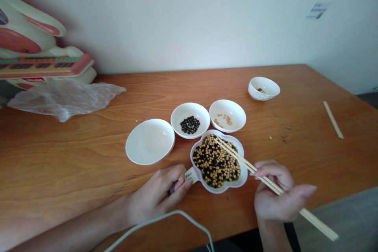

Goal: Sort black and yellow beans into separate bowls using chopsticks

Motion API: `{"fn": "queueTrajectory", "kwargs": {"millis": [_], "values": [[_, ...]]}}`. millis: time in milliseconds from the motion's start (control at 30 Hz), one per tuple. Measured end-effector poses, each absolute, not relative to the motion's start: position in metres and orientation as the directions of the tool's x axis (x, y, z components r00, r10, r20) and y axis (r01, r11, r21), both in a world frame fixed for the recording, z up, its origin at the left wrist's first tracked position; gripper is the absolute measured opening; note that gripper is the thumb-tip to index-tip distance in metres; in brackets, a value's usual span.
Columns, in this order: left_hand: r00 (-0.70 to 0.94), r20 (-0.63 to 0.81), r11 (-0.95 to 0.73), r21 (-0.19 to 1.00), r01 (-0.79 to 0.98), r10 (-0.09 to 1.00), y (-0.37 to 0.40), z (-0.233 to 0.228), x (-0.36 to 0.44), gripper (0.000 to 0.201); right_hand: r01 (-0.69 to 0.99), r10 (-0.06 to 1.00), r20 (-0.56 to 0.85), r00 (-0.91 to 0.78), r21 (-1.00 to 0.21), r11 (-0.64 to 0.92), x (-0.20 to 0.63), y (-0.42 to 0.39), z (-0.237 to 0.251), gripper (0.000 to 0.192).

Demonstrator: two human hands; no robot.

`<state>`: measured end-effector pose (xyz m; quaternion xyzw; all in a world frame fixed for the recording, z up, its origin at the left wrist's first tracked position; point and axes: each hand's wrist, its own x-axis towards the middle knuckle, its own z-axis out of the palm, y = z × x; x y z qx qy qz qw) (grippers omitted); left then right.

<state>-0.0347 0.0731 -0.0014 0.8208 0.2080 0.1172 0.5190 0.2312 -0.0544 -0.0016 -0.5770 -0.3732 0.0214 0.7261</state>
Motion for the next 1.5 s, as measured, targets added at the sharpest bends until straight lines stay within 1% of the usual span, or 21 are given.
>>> {"fn": "queueTrajectory", "kwargs": {"millis": [167, 367, 700, 867, 1033, 1300, 1367, 1500], "values": [[0.888, -0.030, -0.376, 0.899, 0.225, 0.458, 0.074, 0.000, -0.035, 0.028, 0.474, 0.374, 0.591, 0.715, -0.802, 0.363, 0.242, -0.050, 0.006, 0.082], [0.885, -0.029, -0.378, 0.898, 0.227, 0.464, 0.074, 0.001, -0.033, 0.029, 0.508, 0.253, 0.584, 0.771, -0.804, 0.307, 0.245, -0.039, 0.002, 0.080], [0.884, -0.031, -0.380, 0.896, 0.232, 0.466, 0.074, 0.002, -0.034, 0.028, 0.453, 0.258, 0.536, 0.804, -0.833, 0.318, 0.246, -0.038, 0.000, 0.082], [0.883, -0.038, -0.374, 0.897, 0.236, 0.468, 0.075, 0.001, -0.034, 0.028, 0.435, 0.315, 0.540, 0.781, -0.831, 0.346, 0.244, -0.041, -0.003, 0.082], [0.884, -0.026, -0.381, 0.896, 0.227, 0.466, 0.075, 0.002, -0.033, 0.027, 0.398, 0.359, 0.521, 0.774, -0.842, 0.364, 0.240, -0.046, -0.006, 0.075], [0.885, -0.027, -0.377, 0.899, 0.225, 0.465, 0.073, 0.002, -0.034, 0.029, 0.397, 0.440, 0.551, 0.709, -0.828, 0.397, 0.234, -0.054, -0.005, 0.072], [0.885, -0.028, -0.375, 0.899, 0.225, 0.464, 0.073, 0.002, -0.034, 0.029, 0.395, 0.480, 0.548, 0.685, -0.833, 0.386, 0.233, -0.056, -0.005, 0.074], [0.887, -0.029, -0.370, 0.902, 0.222, 0.461, 0.074, 0.001, -0.034, 0.029, 0.380, 0.599, 0.515, 0.613, -0.857, 0.348, 0.232, -0.058, -0.006, 0.081]]}}
